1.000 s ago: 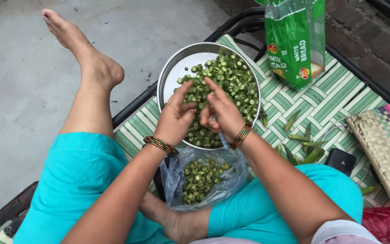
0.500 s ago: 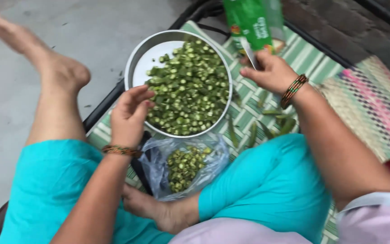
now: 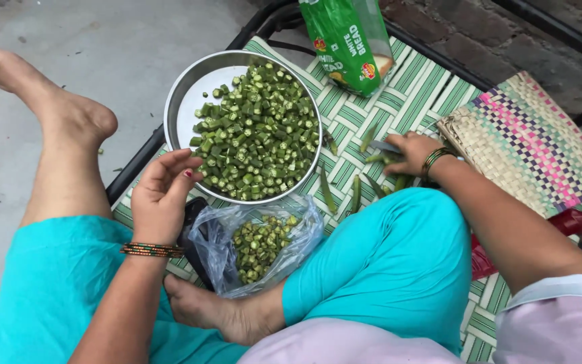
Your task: Cutting okra into small pieces on a metal plate.
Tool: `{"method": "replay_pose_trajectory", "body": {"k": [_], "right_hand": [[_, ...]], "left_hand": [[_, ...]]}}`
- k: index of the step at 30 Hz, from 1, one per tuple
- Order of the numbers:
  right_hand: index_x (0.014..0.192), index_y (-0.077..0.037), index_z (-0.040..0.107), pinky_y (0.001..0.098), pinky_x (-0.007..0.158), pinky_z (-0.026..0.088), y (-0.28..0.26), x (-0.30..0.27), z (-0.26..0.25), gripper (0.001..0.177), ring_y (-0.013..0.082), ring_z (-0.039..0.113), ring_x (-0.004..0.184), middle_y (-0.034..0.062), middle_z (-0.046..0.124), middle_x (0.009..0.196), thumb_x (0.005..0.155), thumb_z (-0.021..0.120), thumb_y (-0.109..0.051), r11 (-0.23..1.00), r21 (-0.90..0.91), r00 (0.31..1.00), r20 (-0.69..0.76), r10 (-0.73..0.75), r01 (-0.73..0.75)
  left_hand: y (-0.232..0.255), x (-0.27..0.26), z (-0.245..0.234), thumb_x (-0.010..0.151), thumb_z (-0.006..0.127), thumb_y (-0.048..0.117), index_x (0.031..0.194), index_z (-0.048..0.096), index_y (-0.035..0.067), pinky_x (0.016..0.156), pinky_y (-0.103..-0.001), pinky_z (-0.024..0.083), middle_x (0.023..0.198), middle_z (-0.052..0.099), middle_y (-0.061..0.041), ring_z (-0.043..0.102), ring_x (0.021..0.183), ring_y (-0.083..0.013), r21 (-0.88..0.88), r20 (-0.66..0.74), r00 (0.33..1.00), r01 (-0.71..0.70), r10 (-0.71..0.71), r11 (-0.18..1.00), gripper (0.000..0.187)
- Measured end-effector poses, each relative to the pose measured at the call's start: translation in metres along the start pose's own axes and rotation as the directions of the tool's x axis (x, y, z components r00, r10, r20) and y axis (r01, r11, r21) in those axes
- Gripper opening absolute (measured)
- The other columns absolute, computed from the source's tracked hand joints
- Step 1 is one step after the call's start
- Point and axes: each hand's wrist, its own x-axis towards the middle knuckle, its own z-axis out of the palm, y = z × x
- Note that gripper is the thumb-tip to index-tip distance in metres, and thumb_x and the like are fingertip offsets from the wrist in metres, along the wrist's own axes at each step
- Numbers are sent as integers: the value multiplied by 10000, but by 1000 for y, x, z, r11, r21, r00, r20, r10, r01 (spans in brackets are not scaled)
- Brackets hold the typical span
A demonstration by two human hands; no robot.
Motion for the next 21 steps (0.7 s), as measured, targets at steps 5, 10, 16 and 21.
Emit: {"method": "replay_pose_trajectory", "body": {"k": [5,10,16,21], "right_hand": [[1159,-177,676,434,840,562,15,23,15,450,322,719,932,133,731,994,788,816,-391,965,263,994,-111,16,14],[1061,-131,704,420,789,569,-7,23,-20,345,287,737,865,125,757,921,805,795,-343,899,438,990,-122,77,-16],[1060,-134,726,436,819,554,-35,14,-67,301,304,723,891,126,759,936,829,775,-321,987,159,994,-96,46,-30],[1039,-114,712,374,762,548,-77,-6,-88,238,213,697,847,86,753,910,864,786,-258,947,312,984,-178,-26,82]], "left_hand": [[-1,-3,0,1016,552,-27,1294,602,-5,943,-286,582,1196,717,-112,698,1075,-154,-40,5,1000,-26,27,999,283],[11,-16,9,1012,558,-34,1308,599,-7,940,-286,575,1199,717,-115,690,1081,-153,-34,24,998,-61,62,998,301],[22,-45,32,995,556,-26,1308,601,-1,949,-284,564,1188,729,-95,686,1088,-137,-7,133,991,-11,12,1000,317],[29,-70,45,995,559,-4,1326,615,32,971,-294,557,1205,733,-90,686,1119,-146,12,260,962,81,-81,997,338]]}}
